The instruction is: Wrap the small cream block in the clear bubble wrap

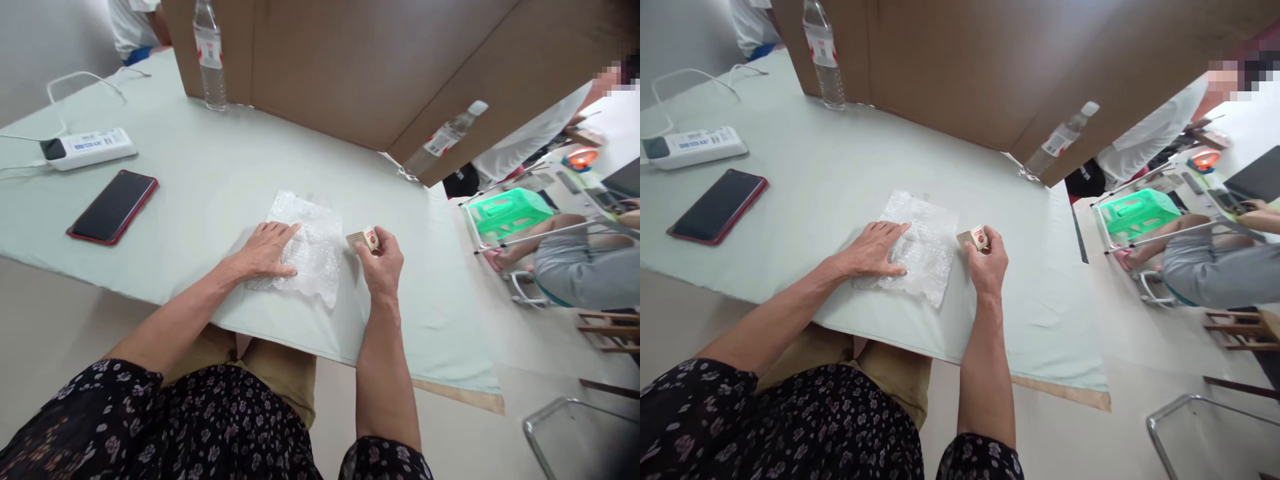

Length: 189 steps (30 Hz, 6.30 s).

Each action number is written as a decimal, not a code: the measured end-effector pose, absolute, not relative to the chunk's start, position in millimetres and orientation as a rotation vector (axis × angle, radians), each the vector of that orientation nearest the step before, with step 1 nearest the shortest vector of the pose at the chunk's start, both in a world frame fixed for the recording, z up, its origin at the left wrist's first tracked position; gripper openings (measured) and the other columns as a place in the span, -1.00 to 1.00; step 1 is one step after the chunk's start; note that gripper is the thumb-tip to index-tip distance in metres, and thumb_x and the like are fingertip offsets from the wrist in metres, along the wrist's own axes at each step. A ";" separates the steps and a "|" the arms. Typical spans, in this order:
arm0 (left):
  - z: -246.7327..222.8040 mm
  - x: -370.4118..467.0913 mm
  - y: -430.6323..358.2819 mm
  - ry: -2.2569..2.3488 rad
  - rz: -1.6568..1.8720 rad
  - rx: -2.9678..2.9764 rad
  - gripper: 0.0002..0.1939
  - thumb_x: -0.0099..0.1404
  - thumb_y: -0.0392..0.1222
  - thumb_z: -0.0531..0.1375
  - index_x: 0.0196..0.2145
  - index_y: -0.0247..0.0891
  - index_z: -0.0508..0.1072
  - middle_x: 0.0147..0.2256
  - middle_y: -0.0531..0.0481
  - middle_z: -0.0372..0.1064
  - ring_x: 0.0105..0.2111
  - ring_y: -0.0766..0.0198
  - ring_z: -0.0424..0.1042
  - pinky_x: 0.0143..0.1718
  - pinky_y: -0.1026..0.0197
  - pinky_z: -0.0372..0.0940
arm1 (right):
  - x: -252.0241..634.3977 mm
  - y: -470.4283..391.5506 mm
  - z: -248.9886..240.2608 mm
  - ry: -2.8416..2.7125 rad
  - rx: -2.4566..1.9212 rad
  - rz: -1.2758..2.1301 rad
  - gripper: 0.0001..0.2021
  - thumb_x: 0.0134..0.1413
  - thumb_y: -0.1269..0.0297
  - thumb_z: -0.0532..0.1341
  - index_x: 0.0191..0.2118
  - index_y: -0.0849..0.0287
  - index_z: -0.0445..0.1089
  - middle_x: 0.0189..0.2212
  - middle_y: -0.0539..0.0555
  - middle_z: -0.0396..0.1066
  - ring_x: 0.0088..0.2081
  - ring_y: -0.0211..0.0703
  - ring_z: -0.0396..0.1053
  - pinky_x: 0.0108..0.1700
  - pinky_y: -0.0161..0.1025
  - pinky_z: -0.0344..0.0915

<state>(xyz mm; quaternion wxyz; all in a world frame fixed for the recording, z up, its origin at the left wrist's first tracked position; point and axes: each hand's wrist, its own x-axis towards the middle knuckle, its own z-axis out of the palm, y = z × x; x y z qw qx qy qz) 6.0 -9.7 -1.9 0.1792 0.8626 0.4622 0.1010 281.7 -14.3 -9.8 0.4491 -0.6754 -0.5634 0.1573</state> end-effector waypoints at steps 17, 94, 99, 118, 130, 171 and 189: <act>-2.5 2.1 -6.4 1.267 0.293 2.406 0.06 0.14 0.14 0.29 0.43 -0.25 -0.10 0.33 -0.30 0.11 0.31 -0.14 0.08 0.27 -0.06 -0.03 | 224.9 -29.4 -20.8 -1.980 -1.413 0.644 -0.44 0.04 0.22 0.30 0.21 0.05 0.35 0.17 0.16 0.43 0.10 0.11 0.44 0.20 0.14 0.32; 0.9 17.7 0.8 1.157 1.009 1.548 -0.82 0.09 -0.12 0.23 -0.54 -0.26 0.35 -0.25 -0.10 0.55 -0.17 0.16 0.51 -0.22 0.23 0.31 | 213.6 -18.0 -10.5 -1.455 -1.362 0.934 -0.78 -0.05 0.09 0.32 -0.44 0.13 0.41 -0.26 0.07 0.56 -0.24 -0.12 0.42 -0.12 -0.16 0.32; 0.6 20.8 2.1 1.125 1.016 1.482 -0.81 0.06 -0.11 0.24 -0.52 -0.26 0.34 -0.33 -0.06 0.52 -0.36 0.29 0.42 -0.35 0.27 0.23 | 213.0 -21.6 -13.1 -1.438 -1.361 0.913 -0.79 -0.04 0.09 0.31 -0.42 0.13 0.41 -0.28 0.06 0.55 -0.26 -0.14 0.41 -0.13 -0.17 0.32; 6.0 20.7 -5.0 1.158 0.978 1.460 -0.85 0.03 -0.19 0.21 -0.56 -0.25 0.29 -0.44 0.02 0.42 -0.47 0.38 0.27 -0.48 0.31 0.12 | 213.6 -43.7 0.6 -1.851 -1.342 -0.142 -0.87 0.25 0.28 0.15 -0.24 0.08 0.45 -0.20 0.13 0.56 -0.09 0.05 0.45 0.09 0.06 0.14; 0.8 14.7 -1.9 1.221 0.944 1.543 -0.82 0.05 -0.12 0.21 -0.54 -0.25 0.32 -0.52 0.10 0.27 -0.49 0.37 0.19 -0.47 0.29 0.10 | 199.9 -47.4 -7.7 -2.262 -1.293 -0.193 -0.76 0.32 0.13 0.16 -0.01 0.08 0.43 -0.08 0.13 0.53 -0.06 0.01 0.39 0.03 -0.02 0.10; 18.5 -3.3 -9.8 1.641 0.673 1.167 -0.70 0.06 -0.07 0.37 -0.55 -0.21 0.32 -0.76 0.16 0.14 -0.76 0.39 0.15 -0.68 0.30 0.03 | 187.3 -46.3 -15.6 -2.342 -1.330 -0.428 -0.73 0.29 0.21 0.17 0.05 0.09 0.39 -0.06 0.18 0.43 -0.11 0.06 0.25 -0.02 0.00 0.04; 16.8 15.6 -5.0 1.760 0.561 1.494 -0.90 0.05 -0.29 0.25 -0.48 -0.25 0.35 -0.64 0.12 0.24 -0.68 0.36 0.24 -0.64 0.33 0.09 | 185.5 -47.9 -13.0 -2.381 -1.363 -0.406 -0.71 0.30 0.22 0.15 0.08 0.13 0.37 -0.06 0.20 0.40 -0.10 0.06 0.19 -0.02 -0.02 0.00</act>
